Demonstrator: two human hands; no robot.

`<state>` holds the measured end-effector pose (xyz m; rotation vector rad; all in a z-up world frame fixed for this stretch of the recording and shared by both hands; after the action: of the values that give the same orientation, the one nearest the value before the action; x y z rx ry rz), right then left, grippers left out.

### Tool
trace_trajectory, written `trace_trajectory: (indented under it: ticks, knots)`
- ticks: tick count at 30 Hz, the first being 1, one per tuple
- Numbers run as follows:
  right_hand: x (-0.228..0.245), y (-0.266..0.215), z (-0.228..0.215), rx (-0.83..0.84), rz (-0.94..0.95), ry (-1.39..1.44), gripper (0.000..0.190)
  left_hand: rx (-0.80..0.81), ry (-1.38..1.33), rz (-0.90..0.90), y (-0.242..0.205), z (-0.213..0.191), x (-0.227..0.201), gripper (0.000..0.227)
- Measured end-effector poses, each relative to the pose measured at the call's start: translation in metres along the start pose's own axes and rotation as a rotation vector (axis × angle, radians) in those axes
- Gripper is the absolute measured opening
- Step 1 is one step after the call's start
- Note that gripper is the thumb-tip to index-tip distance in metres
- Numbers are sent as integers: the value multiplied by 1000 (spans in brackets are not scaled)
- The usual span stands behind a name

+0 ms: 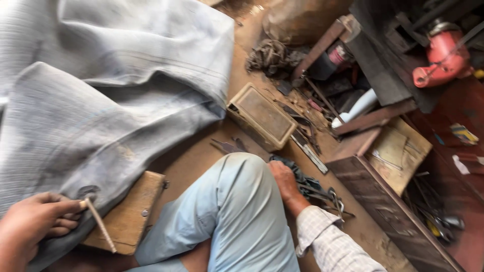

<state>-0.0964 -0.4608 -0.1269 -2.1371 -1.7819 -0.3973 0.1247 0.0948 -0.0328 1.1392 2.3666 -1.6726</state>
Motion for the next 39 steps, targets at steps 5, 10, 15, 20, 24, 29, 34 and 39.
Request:
trace_trajectory:
  ticks: [5, 10, 15, 20, 24, 29, 34, 39]
  knots:
    - [-67, 15, -4, -156, 193, 331, 24, 22, -38, 9, -24, 6, -12, 17]
    - [-25, 64, -83, -145, 401, 985, 27, 85, -192, 25, -7, 5, -13, 15]
    - [123, 90, -204, -318, -184, 1237, 6, 20, -102, 71, -16, 14, -17, 15]
    - [264, 111, -266, -268, -507, 1511, 14, -131, 59, 167, -55, 21, -31, 24]
    - [328, 129, -242, 52, -679, 1844, 26, -182, 51, 153, -87, 17, -39, 21]
    - [384, 157, -193, 205, -695, 1864, 37, -138, -32, 139, -91, 11, -36, 17]
    - [416, 171, -151, 221, -621, 1908, 44, -61, -48, 126, -89, 9, -37, 15]
    - [425, 182, -125, 271, -595, 1848, 53, -109, -1, 133, -86, 9, -35, 13]
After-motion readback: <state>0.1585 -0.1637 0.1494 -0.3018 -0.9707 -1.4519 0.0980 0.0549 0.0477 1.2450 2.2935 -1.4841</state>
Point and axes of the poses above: each hand's wrist, its own y-axis towards the middle knuckle, its own z-axis out of the palm, x = y × z, the point moved 2 cm from there along y, towards the middle knuckle, and after that the axes turned 3 degrees about y, right-handed, at the moved point
